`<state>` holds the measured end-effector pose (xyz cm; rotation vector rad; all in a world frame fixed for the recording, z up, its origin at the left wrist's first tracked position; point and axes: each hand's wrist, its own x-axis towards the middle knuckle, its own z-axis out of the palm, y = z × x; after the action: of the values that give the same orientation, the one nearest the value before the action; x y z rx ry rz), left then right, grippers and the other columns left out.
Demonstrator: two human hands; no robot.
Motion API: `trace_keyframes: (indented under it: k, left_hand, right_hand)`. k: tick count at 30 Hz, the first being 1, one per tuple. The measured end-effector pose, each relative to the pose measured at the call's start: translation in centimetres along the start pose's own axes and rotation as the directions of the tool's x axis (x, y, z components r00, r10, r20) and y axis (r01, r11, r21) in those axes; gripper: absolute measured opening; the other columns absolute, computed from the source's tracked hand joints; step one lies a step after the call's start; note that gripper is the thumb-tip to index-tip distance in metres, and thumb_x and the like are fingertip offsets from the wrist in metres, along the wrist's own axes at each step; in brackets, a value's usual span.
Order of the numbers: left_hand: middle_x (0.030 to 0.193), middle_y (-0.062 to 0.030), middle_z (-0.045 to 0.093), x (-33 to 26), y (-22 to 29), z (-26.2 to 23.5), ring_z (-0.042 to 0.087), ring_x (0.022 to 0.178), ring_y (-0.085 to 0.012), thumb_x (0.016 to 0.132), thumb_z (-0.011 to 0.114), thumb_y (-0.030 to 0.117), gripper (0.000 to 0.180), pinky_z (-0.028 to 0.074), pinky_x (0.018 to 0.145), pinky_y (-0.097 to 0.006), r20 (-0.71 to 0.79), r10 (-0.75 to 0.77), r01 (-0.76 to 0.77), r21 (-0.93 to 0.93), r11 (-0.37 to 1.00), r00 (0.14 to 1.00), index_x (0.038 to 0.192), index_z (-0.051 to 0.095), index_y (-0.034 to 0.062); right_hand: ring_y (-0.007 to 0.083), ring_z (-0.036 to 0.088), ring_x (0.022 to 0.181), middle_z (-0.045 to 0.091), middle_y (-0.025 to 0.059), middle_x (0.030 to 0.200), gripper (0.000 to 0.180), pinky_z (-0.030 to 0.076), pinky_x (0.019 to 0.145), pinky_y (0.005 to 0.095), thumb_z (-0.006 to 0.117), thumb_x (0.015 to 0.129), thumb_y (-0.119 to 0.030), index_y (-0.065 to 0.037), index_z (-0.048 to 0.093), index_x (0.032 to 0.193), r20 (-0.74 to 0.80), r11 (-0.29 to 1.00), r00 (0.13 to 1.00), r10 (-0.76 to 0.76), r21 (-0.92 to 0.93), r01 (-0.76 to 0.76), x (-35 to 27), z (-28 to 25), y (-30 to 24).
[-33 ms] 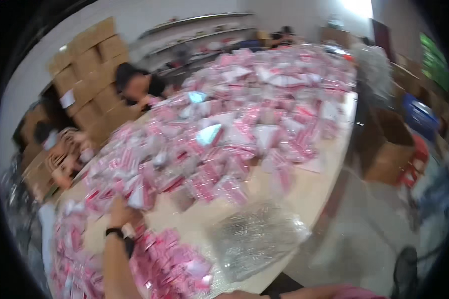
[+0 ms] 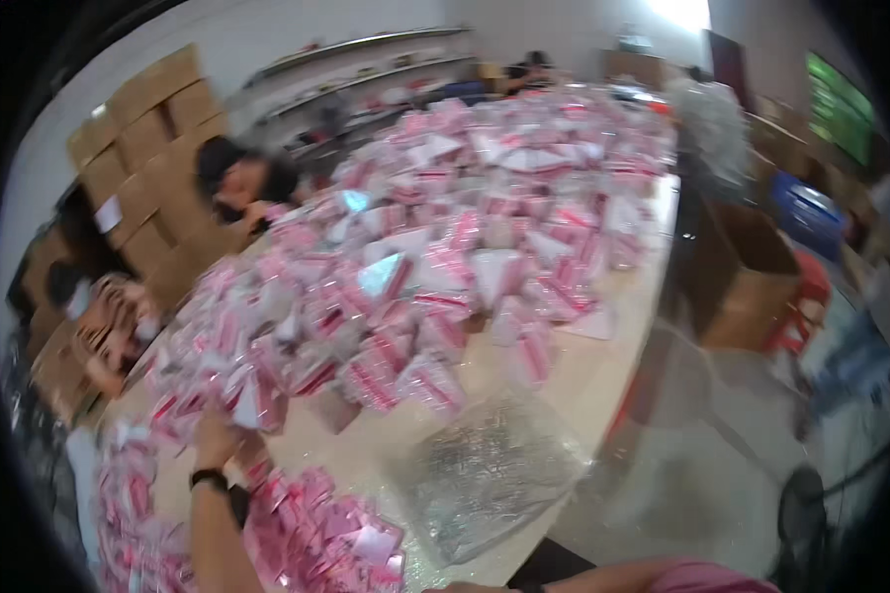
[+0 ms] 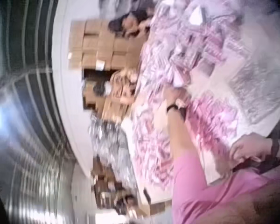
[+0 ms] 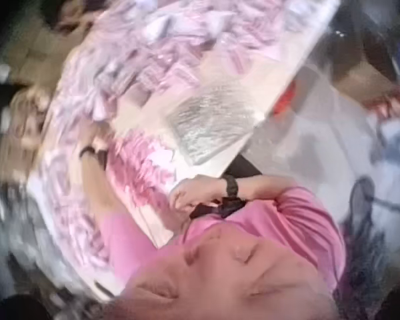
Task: Packaging small items into triangular boxes and pink bags at a production workstation.
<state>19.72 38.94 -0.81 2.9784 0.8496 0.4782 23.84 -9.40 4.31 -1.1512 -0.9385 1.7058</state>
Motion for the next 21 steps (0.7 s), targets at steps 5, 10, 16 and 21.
trace_keyframes:
  k: [5,10,16,21]
  left_hand:
    - [0.099,-0.0215,0.06,-0.4,-0.6,0.6,0.057,0.092,-0.0391,0.05,0.073,0.018,0.059,0.046,0.079,-0.044,-0.101,-0.115,0.117,0.013,0.993,0.988,0.103,0.052,0.0003]
    - [0.115,-0.0266,0.049,-3.5,-1.8,-3.6,0.047,0.112,-0.0372,0.059,0.067,0.014,0.074,0.037,0.097,-0.039,-0.071,-0.307,0.261,-0.371,0.891,0.949,0.122,0.039,-0.0101]
    - [0.113,-0.0132,0.051,-14.1,4.8,-13.3,0.051,0.099,-0.0208,0.078,0.064,0.012,0.053,0.043,0.086,-0.033,-0.186,-0.542,0.145,-0.847,0.511,0.82,0.124,0.042,-0.0025]
    - [0.104,-0.0098,0.058,-23.0,10.5,-11.6,0.055,0.099,-0.025,0.089,0.055,0.016,0.02,0.045,0.091,-0.039,0.017,-0.323,-0.035,-0.987,-0.154,0.946,0.105,0.055,0.0029]
  right_hand:
    - [0.0055,0.047,0.054,0.054,-0.001,0.061,0.012,0.036,0.048,0.0216,0.059,0.082,-0.015,-0.003,0.062,0.083,0.039,0.904,0.929,-0.369,0.249,0.348,4.5,1.3,7.5]
    - [0.0062,0.04,0.047,0.052,-0.0002,0.06,0.013,0.032,0.038,0.0231,0.059,0.084,-0.018,-0.005,0.063,0.085,0.015,0.953,0.97,-0.241,0.19,0.234,2.6,1.3,5.8]
    - [0.0068,0.044,0.047,0.05,0.0005,0.061,0.015,0.034,0.036,0.0227,0.055,0.087,-0.015,-0.003,0.061,0.094,0.084,0.955,0.984,-0.159,0.266,0.132,1.7,1.2,4.6]
    - [0.005,0.043,0.051,0.052,0.0005,0.064,0.02,0.034,0.044,0.02,0.055,0.086,-0.013,-0.001,0.06,0.101,-0.009,0.974,0.979,-0.204,0.103,0.203,3.4,1.3,5.9]
